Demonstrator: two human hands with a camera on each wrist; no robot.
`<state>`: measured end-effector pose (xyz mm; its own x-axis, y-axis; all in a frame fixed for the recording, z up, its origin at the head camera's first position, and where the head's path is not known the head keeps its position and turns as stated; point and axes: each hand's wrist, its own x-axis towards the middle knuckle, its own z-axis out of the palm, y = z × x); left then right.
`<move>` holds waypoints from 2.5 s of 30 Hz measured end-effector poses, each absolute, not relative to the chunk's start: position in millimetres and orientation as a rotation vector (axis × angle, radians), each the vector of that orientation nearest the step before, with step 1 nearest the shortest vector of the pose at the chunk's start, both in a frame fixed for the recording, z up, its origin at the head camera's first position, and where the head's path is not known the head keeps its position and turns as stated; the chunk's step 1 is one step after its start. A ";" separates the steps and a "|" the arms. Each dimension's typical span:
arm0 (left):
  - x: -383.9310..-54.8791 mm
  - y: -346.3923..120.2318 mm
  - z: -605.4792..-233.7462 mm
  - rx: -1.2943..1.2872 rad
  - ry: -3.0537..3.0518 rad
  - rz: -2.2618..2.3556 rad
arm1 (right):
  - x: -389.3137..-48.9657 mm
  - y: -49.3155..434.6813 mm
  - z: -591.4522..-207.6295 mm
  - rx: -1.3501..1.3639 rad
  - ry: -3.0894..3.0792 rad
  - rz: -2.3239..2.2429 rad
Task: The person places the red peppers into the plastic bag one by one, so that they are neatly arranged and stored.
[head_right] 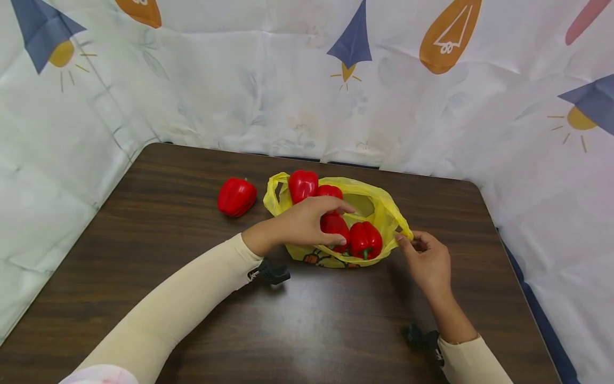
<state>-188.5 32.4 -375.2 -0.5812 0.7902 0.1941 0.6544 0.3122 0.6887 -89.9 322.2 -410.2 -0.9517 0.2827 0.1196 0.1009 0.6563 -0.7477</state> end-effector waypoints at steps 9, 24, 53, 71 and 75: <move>-191.7 3.2 -369.3 1.320 2.379 1.190 | -90.0 322.7 -409.7 -0.323 -2.663 1.165; -194.8 -77.6 -371.0 1.189 2.524 1.263 | -89.3 322.4 -407.0 -0.312 -2.667 1.159; -215.5 -189.6 -407.2 0.837 2.771 1.178 | -87.9 322.5 -408.6 -0.331 -2.663 1.162; -227.7 -200.3 -431.3 0.884 2.725 1.071 | -87.1 321.4 -409.2 -0.339 -2.658 1.184; -227.4 -199.5 -432.7 0.876 2.753 1.102 | -87.4 322.0 -409.2 -0.337 -2.658 1.189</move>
<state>-227.4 -199.5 -432.7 -0.8383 0.5220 0.1574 0.4864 0.5856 0.6484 -87.4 322.0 -409.2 -0.9517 0.2911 0.0972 0.1215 0.6482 -0.7517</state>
